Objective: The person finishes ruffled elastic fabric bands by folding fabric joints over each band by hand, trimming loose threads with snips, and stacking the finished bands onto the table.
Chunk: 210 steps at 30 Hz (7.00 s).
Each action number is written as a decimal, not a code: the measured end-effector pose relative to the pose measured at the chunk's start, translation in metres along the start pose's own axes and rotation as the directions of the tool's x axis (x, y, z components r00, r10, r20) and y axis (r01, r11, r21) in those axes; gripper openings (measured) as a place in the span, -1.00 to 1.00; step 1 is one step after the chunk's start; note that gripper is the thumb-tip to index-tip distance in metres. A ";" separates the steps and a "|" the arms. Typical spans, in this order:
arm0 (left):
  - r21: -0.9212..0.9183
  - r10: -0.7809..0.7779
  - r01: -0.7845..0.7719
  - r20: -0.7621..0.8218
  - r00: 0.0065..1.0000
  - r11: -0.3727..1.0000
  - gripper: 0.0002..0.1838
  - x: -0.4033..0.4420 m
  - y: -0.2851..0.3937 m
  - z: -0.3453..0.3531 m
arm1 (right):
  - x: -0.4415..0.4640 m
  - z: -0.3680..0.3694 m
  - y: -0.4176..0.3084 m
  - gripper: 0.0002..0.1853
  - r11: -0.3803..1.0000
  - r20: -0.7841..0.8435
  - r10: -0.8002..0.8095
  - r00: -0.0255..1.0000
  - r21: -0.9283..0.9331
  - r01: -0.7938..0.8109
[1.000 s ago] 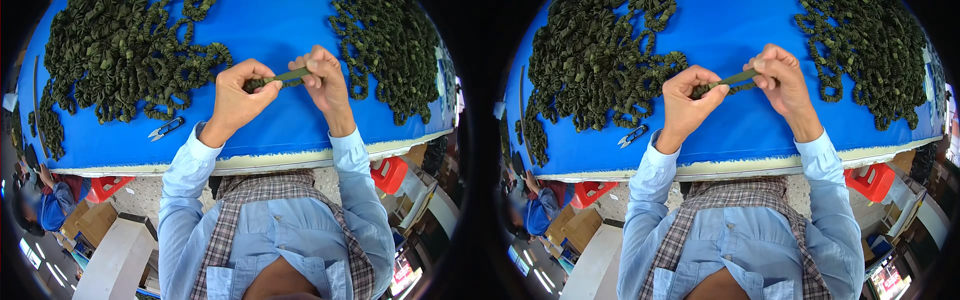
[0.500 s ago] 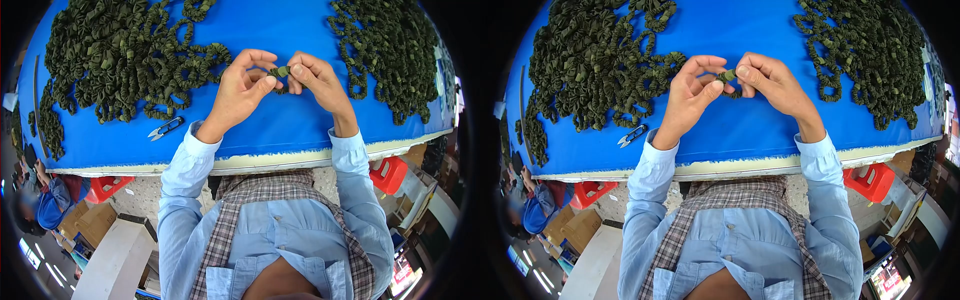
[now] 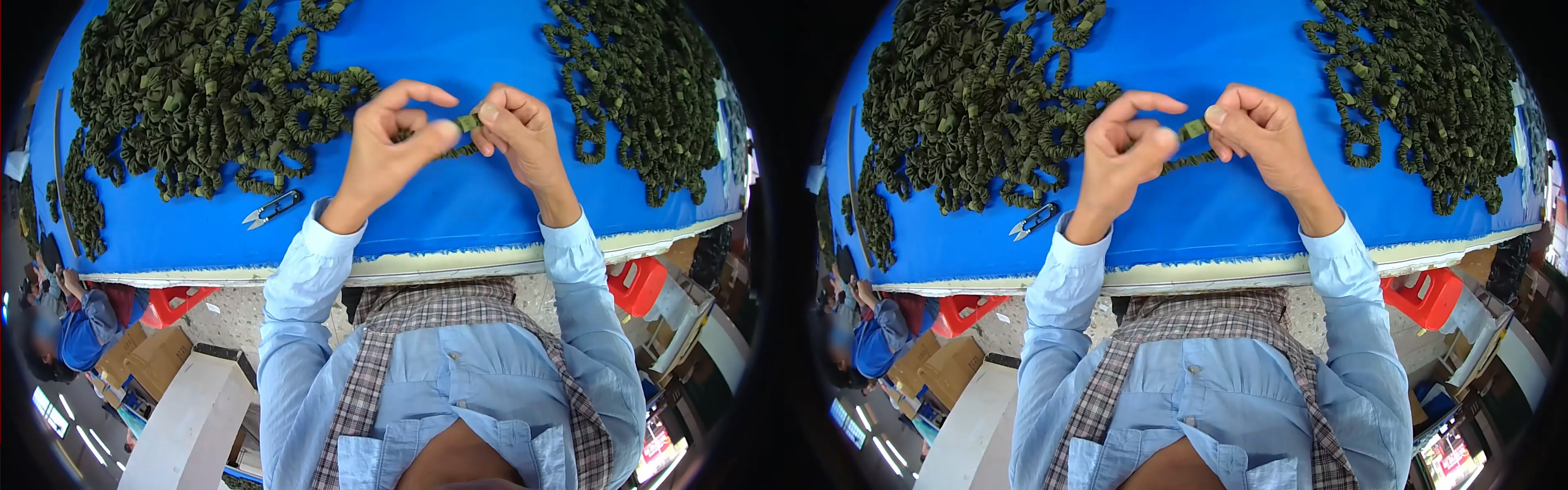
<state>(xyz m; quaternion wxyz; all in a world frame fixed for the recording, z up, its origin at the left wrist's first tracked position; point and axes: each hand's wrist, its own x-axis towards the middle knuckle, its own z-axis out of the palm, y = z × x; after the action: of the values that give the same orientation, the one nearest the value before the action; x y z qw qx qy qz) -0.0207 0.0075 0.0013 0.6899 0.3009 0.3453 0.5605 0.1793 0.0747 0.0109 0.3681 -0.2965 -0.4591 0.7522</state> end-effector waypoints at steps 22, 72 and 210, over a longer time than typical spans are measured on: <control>0.448 0.216 -0.196 0.006 0.976 0.872 -0.73 -0.003 -0.003 0.011 | 0.000 -0.001 -0.009 -0.79 0.955 0.163 0.148 0.975 -0.278 -0.098; 0.369 0.364 -0.297 -0.125 0.923 0.881 -0.87 0.004 -0.003 0.008 | -0.001 0.002 0.004 -0.78 0.897 0.073 -0.174 0.982 -0.400 0.189; 0.712 0.463 -0.328 0.005 0.887 0.620 -0.82 0.004 -0.017 0.012 | -0.001 0.008 0.011 -0.82 0.900 -0.060 -0.078 0.995 -0.434 0.045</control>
<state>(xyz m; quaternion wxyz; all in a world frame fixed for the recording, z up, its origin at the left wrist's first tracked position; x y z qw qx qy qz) -0.0004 0.0079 -0.0059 0.3502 0.5546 0.5153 0.5515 0.1701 0.0663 0.0041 0.3341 -0.3842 -0.6090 0.6081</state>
